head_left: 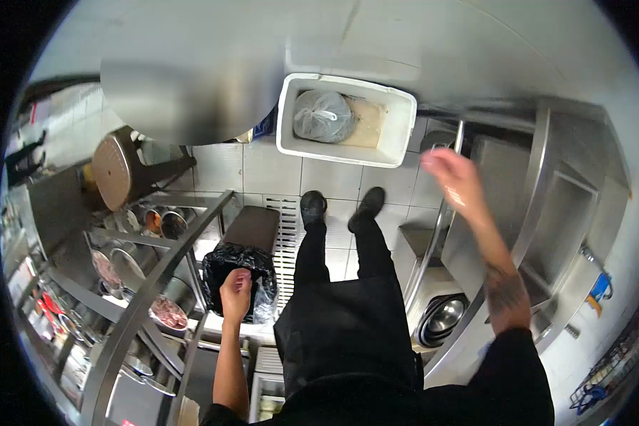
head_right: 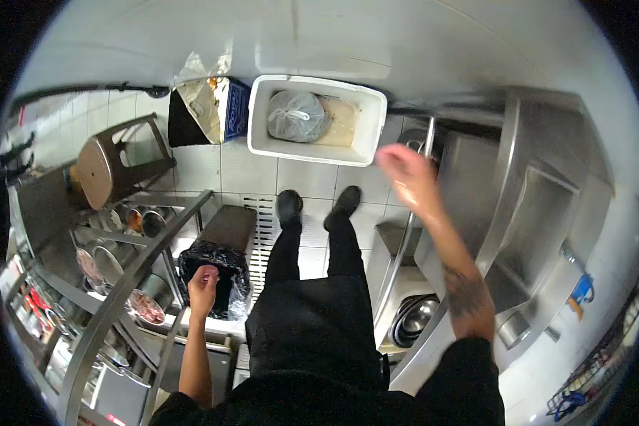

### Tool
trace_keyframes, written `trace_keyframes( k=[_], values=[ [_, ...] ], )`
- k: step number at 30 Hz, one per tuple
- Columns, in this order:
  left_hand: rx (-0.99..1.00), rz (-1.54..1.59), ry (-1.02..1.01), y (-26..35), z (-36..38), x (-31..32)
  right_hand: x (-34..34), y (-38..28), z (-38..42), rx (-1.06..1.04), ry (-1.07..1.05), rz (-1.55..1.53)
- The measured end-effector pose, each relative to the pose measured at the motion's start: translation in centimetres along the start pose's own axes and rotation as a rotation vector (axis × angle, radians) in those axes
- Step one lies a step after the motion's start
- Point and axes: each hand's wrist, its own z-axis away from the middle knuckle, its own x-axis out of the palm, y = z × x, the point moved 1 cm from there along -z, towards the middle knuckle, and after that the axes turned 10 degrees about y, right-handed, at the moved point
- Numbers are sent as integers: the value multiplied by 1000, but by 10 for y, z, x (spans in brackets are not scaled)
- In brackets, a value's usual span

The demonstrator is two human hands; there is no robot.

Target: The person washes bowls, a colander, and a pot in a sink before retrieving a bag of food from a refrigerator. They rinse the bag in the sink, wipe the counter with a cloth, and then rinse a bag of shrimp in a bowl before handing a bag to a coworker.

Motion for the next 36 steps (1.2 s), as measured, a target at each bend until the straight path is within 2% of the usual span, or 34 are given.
trace_keyframes(
  k=[1,2,4,6,8,10,12,14,15,16,17,19,21,23,24,26,28,30,32,34,36],
  values=[
    [-33,28,18,-12,1,-5,51,32,-29,-90,-67,-50],
    [-62,61,32,-25,4,-10,97,50,-56,-93,-157,-49],
    [-172,105,91,-35,11,-16,190,107,-112,-183,-145,139],
    [-161,-57,109,-44,16,-25,271,158,-164,-211,-168,320],
    [-262,-4,175,-58,21,-24,342,209,-211,-220,-102,415],
    [-353,11,200,-107,35,-20,395,243,-253,-260,-139,611],
    [-451,-8,192,-143,54,-13,431,256,-268,-384,29,693],
    [-644,76,169,-168,77,-1,462,267,-278,-328,50,764],
    [-685,76,151,-175,86,5,477,269,-277,-320,19,776],
    [-679,128,154,-195,105,10,488,269,-275,-209,42,807],
    [-733,143,135,-202,118,13,493,273,-274,-101,74,839],
    [-829,154,116,-209,132,18,509,304,-284,-122,44,839],
    [-848,167,114,-203,133,22,512,289,-284,-148,27,826],
    [-880,207,137,-202,137,22,509,280,-275,43,123,819],
    [-878,212,138,-202,138,22,507,279,-276,38,125,821],
    [-882,229,171,-198,137,19,495,278,-274,97,-22,784],
    [-861,284,163,-196,135,17,467,293,-258,-45,-170,772],
    [-818,352,166,-198,131,19,449,333,-252,-230,-198,884],
    [-829,379,105,-203,138,13,414,322,-235,-10,-105,758],
    [-843,353,121,-192,138,3,387,309,-228,98,180,507],
    [-794,342,147,-184,140,-10,351,246,-219,112,95,673]
  ],
)
